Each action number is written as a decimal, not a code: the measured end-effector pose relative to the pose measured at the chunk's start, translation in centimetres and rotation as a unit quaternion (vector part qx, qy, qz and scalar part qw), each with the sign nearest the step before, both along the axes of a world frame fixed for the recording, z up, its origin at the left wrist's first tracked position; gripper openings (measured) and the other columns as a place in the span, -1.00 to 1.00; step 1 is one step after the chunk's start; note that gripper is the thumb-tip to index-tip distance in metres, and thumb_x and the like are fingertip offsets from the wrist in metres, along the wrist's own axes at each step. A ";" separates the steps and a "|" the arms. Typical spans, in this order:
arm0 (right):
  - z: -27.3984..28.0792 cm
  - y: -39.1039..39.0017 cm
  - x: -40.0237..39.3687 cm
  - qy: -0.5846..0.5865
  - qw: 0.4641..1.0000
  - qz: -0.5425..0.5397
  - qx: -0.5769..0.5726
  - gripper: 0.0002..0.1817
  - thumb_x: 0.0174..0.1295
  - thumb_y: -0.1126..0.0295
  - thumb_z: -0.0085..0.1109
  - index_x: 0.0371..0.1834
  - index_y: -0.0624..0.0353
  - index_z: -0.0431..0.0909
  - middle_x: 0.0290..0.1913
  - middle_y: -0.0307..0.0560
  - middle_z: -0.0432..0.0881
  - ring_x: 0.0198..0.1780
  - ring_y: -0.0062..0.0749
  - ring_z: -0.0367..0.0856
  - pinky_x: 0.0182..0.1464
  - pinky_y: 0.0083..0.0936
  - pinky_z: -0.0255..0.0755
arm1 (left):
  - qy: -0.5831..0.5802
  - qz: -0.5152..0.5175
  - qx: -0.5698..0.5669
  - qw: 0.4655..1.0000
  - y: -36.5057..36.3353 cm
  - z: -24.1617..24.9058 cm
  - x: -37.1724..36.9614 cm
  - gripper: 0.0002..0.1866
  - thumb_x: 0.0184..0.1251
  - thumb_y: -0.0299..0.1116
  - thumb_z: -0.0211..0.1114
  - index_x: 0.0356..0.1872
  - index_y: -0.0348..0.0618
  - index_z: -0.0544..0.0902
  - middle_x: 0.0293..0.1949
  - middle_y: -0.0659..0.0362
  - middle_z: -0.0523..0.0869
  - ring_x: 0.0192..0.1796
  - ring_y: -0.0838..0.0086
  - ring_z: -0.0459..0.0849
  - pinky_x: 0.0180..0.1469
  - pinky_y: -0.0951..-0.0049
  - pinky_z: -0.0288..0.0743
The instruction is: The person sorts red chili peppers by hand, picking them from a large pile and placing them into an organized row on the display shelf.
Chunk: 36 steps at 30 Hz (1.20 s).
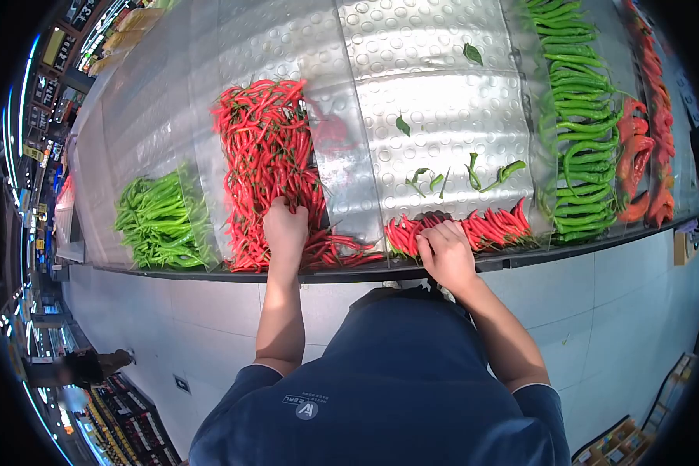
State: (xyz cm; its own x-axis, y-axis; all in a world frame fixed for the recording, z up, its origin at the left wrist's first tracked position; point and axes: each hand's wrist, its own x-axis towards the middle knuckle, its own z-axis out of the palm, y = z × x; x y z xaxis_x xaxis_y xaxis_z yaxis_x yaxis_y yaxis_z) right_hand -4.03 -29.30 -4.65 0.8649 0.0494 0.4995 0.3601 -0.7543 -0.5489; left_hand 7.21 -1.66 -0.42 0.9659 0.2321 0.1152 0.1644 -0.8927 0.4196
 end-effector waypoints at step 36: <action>3.7 -6.2 -1.7 0.030 0.996 -0.057 0.054 -0.91 0.12 0.48 0.29 -0.37 0.26 0.63 -0.37 0.03 0.61 -0.23 -0.02 0.56 -0.09 -0.20 0.44 | 0.203 -0.181 -0.496 0.825 -4.3 4.8 -9.9 -0.87 0.37 -0.63 0.25 -0.13 -0.39 0.70 -0.33 0.16 0.77 -0.31 0.60 0.67 -0.20 0.60 0.53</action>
